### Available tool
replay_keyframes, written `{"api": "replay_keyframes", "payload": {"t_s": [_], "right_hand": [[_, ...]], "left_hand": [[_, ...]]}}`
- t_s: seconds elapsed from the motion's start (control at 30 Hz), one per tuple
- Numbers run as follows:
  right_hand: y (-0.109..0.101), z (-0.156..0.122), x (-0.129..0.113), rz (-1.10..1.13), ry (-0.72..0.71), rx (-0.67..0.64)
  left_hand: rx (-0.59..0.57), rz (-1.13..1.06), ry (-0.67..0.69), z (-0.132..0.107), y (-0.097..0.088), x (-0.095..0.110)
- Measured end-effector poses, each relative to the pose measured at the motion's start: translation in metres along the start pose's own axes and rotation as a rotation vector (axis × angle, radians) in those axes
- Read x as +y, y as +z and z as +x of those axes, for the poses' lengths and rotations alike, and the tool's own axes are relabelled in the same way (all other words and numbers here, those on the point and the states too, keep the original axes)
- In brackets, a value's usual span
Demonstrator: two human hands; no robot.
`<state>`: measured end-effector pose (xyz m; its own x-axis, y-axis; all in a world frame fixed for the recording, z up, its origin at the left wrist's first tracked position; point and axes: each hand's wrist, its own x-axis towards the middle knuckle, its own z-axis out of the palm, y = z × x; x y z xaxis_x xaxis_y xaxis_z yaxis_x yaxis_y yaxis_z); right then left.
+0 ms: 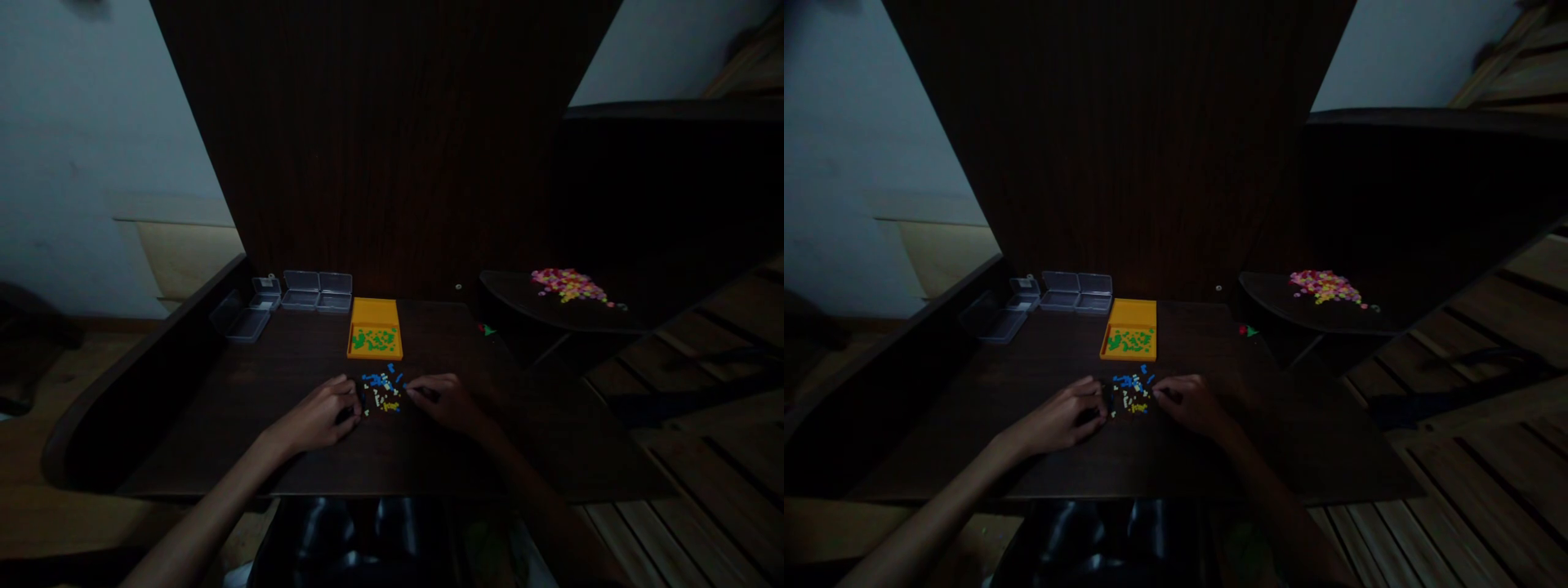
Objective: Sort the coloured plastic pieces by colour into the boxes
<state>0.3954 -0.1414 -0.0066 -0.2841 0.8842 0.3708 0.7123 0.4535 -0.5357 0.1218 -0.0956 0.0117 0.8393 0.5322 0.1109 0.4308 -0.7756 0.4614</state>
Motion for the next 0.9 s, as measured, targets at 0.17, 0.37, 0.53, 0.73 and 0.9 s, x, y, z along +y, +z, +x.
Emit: {"api": "replay_keyframes", "payload": {"t_s": [0.17,0.37,0.53,0.73,0.9], "right_hand": [[0.001,-0.001,0.001,-0.006,0.002,-0.015],[0.002,-0.002,-0.001,0.016,0.004,-0.025],[0.002,0.0,-0.002,0.017,-0.012,-0.018],[0.0,0.001,-0.004,0.023,0.0,-0.024],[0.001,0.0,-0.002,0.01,0.002,-0.011]], "left_hand": [[-0.057,-0.002,0.015,0.005,-0.004,0.002],[-0.096,-0.031,0.056,0.013,-0.015,0.005],[0.061,-0.015,0.019,0.036,-0.036,-0.01],[0.15,0.075,-0.053,0.078,-0.04,-0.048],[0.055,0.043,-0.096,0.099,-0.028,-0.066]]}}
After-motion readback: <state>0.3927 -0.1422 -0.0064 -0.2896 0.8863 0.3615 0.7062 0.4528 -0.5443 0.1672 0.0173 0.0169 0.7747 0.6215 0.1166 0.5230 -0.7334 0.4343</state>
